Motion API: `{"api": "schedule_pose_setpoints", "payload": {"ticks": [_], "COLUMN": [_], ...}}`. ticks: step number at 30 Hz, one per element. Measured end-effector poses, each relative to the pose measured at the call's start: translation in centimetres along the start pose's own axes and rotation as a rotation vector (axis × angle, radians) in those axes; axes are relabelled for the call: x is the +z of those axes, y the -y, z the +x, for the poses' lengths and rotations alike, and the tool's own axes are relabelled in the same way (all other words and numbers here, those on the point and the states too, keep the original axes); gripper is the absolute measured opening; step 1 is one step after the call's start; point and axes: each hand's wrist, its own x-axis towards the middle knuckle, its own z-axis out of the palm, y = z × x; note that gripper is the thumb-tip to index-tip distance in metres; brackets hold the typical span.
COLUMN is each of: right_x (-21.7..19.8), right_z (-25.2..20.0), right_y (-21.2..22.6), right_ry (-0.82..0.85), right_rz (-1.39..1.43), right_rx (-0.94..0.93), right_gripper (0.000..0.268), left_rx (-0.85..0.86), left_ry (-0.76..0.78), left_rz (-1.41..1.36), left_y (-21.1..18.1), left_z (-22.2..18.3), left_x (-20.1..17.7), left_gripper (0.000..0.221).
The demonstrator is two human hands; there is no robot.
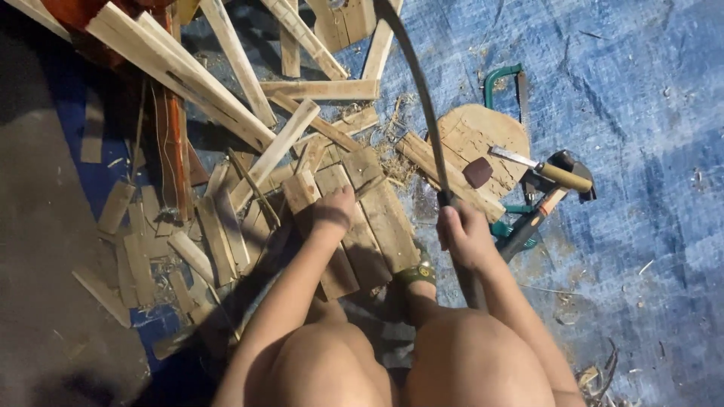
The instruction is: Shaving and splitting small wooden slats using a large blade on a floor-based workspace covered with a tarp.
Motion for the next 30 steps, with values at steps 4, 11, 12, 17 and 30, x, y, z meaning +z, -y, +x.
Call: {"api": "schedule_pose_setpoints", "payload": {"ticks": [4,11,12,17,30], "right_x": [2.7,4.5,4.7,4.1,5.6], "right_z": [1.1,1.9,1.9,1.8,2.6], "right_y": [-2.5,-7.0,-8.4,-8.8,-10.0], "right_ry": [0.142,0.289,0.286,0.187,0.282], "right_rz": [-0.145,-0.174,-0.171,-0.15,-0.294], "right_rx": [0.22,0.543,0.541,0.441,0.382], "right_gripper": [0.055,0.079,0.079,0.062,0.078], "left_rx": [0.042,0.112,0.115,0.099,0.153], "left_ry": [-0.167,-0.259,-0.262,-0.223,-0.337], "left_rz": [0.113,0.133,0.136,0.099,0.132], "left_y": [-1.2,-1.2,-1.3,-2.0,-2.1], "left_z": [-2.5,-2.8,-3.0,-3.8,-3.6], "left_x": [-2.6,-4.0,-3.9,-5.4,-3.8], "left_gripper": [0.017,0.01,0.01,0.014,0.012]}}
